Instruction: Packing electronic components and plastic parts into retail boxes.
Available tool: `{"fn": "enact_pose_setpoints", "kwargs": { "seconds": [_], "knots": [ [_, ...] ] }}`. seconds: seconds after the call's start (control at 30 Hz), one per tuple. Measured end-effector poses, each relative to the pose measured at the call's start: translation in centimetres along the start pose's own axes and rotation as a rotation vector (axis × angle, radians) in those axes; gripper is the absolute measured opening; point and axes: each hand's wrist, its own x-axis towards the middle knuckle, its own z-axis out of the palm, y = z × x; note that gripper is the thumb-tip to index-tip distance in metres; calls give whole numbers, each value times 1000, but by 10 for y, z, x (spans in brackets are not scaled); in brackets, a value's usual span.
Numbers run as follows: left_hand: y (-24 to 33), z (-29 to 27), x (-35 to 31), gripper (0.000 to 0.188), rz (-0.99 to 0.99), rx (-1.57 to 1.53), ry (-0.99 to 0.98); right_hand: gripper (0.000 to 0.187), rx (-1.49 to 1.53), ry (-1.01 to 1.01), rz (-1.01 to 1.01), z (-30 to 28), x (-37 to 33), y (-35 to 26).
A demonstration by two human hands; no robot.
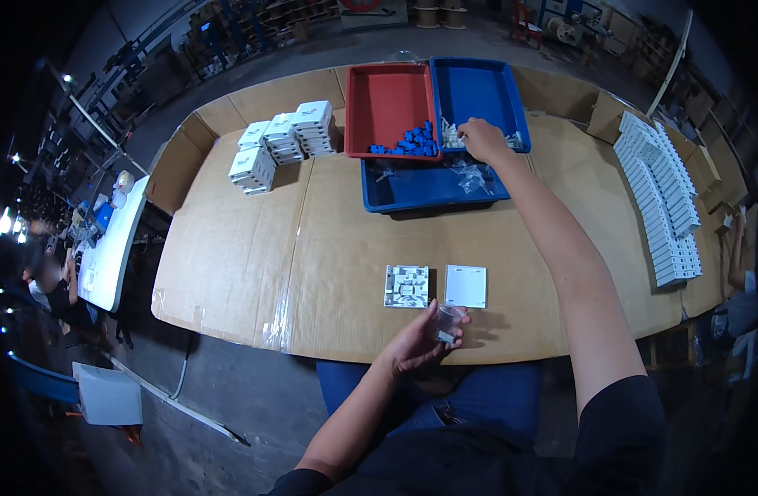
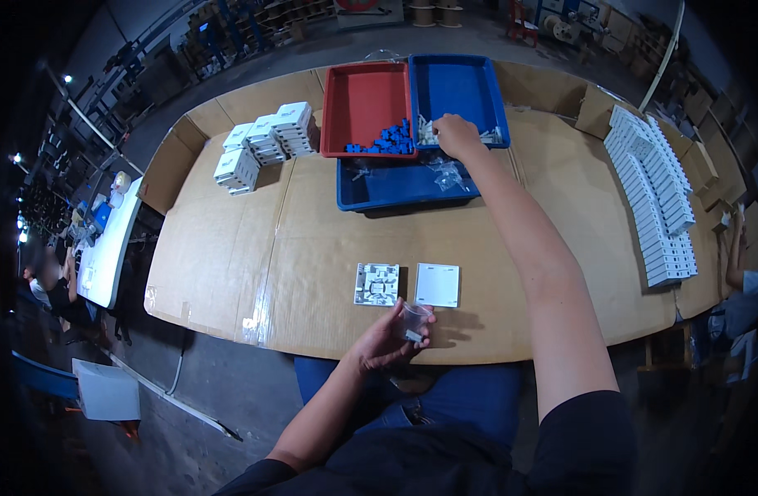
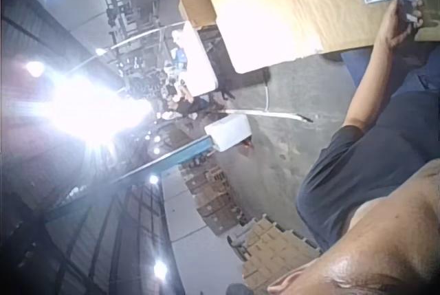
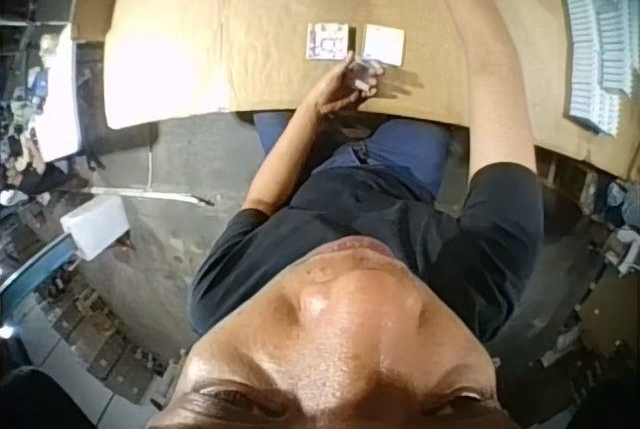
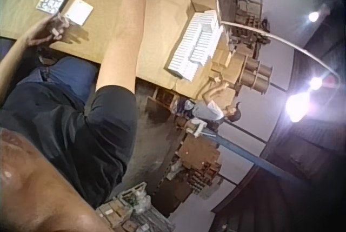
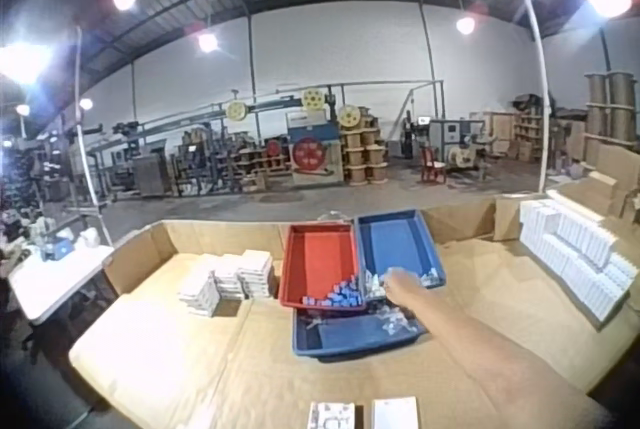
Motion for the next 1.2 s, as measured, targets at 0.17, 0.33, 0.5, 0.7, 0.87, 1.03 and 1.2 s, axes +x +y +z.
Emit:
{"fn": "enact_pose_setpoints", "kwargs": {
  "seconds": [0.17,0.33,0.5,0.7,0.87,1.03,1.2],
  "knots": [
    [0,2,-3,63,-36,-37,-31,13,-139,-103,-70,15,17,13],
    [1,11,-4,62,-11,-27,29,10,-100,-115,-127,17,21,18],
    [0,1,2,64,-24,-54,-41,5,36,64,-126,3,12,24],
    [1,3,-3,64,22,32,-4,19,1696,1,239,-73,-32,-27],
    [-3,2,-6,64,31,4,-25,17,1901,-22,110,-110,-95,-43],
    [-8,-3,-4,65,48,-22,-10,17,1711,-52,218,-100,-139,-45],
    [-5,3,-1,66,69,49,-40,22,1179,-140,317,-36,-216,-33]
  ]
}}
